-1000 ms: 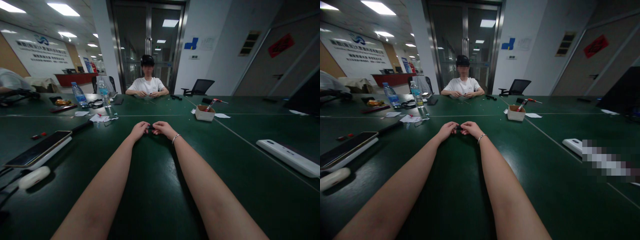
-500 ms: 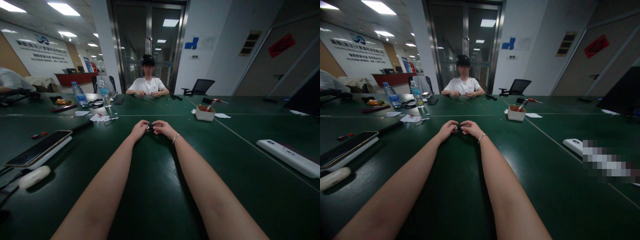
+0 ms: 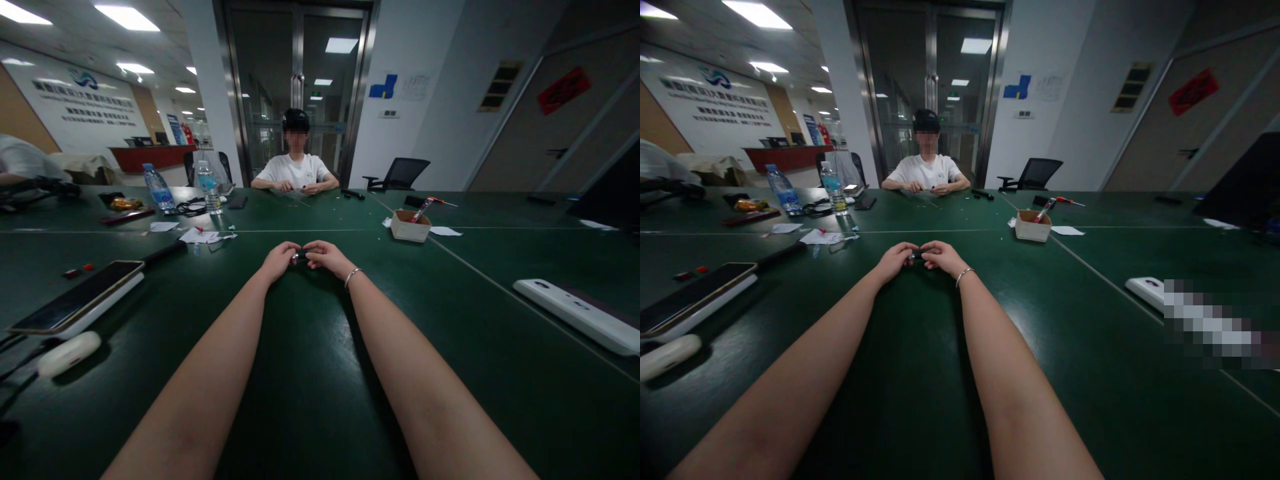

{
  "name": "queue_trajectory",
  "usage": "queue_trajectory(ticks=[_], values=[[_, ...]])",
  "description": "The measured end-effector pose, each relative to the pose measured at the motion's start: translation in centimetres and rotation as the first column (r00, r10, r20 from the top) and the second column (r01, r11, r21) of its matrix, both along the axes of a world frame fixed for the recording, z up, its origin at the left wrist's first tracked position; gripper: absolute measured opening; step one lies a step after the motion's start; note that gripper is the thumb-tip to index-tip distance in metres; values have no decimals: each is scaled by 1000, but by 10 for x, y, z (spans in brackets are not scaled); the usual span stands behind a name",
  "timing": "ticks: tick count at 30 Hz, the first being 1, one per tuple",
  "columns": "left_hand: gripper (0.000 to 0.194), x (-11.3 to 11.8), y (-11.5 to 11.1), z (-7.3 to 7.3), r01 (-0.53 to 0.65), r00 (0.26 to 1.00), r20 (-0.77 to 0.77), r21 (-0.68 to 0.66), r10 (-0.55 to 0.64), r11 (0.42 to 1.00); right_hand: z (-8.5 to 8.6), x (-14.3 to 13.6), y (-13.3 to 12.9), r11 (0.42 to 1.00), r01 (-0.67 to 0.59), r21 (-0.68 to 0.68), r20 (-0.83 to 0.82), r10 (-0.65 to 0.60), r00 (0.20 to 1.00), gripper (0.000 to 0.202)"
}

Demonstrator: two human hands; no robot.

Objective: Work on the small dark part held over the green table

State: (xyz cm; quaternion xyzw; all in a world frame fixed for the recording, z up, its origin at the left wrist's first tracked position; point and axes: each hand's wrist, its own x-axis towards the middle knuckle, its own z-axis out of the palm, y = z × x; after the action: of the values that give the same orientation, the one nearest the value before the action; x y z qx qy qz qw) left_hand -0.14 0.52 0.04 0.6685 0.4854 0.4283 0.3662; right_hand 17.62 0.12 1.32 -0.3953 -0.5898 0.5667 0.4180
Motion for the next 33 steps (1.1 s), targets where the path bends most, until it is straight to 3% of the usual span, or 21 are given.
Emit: queue_trajectory(ticks=[11,15,33], values=[[40,-4,5,-6,29,998,-60,2,-29,1000,-1,0,1,1000,4,5,-10,-4,1000,20],[33,-4,6,-6,35,999,-23,-3,-35,999,-2,1,2,1000,3,11,-13,-3,1000,20],[32,-1,3,-3,31,999,-11,-15,-32,999,-1,0,1,1000,14,1,-7,-14,1000,20]])
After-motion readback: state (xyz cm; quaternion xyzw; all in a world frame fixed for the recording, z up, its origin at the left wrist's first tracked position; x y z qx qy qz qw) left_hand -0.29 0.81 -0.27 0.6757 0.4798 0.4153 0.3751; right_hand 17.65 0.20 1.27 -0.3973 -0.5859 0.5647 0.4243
